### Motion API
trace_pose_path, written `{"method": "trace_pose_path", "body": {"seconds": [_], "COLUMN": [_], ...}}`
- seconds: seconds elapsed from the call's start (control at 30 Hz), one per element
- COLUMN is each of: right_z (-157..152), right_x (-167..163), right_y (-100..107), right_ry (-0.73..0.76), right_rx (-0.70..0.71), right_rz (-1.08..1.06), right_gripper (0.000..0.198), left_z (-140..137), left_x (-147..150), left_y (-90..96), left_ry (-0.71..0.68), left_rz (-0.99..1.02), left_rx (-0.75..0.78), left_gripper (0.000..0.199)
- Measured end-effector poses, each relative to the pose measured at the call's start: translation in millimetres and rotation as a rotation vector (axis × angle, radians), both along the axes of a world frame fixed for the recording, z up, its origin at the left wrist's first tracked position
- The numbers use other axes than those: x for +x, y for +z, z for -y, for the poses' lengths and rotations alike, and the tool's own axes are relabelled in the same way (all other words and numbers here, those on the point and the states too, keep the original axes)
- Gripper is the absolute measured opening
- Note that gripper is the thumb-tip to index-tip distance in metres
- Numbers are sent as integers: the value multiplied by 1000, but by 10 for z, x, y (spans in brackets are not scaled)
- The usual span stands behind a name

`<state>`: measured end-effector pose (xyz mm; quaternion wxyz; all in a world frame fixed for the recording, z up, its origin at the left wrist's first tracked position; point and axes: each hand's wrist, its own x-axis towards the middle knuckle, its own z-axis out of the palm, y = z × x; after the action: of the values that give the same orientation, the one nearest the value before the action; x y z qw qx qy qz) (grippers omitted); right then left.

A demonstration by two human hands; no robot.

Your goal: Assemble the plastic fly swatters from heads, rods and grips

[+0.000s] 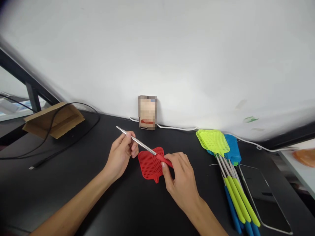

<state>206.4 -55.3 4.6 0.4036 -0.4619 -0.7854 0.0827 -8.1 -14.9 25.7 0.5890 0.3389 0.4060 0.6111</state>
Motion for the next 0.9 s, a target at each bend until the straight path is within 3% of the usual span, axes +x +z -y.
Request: {"method": "trace_pose_path", "body": {"seconds": [0.9], "right_z": [32], "right_x": [-15], "right_y": [34], "right_ry": [-9], "right_rx": [45], "right_rz": [-56], "right_gripper": [16], "left_z": [34], "left_x": [33], "left_y": [-5], "left_ry": [-39], "left_rz": [44], "left_rx": [-3], "left_gripper": [27]}}
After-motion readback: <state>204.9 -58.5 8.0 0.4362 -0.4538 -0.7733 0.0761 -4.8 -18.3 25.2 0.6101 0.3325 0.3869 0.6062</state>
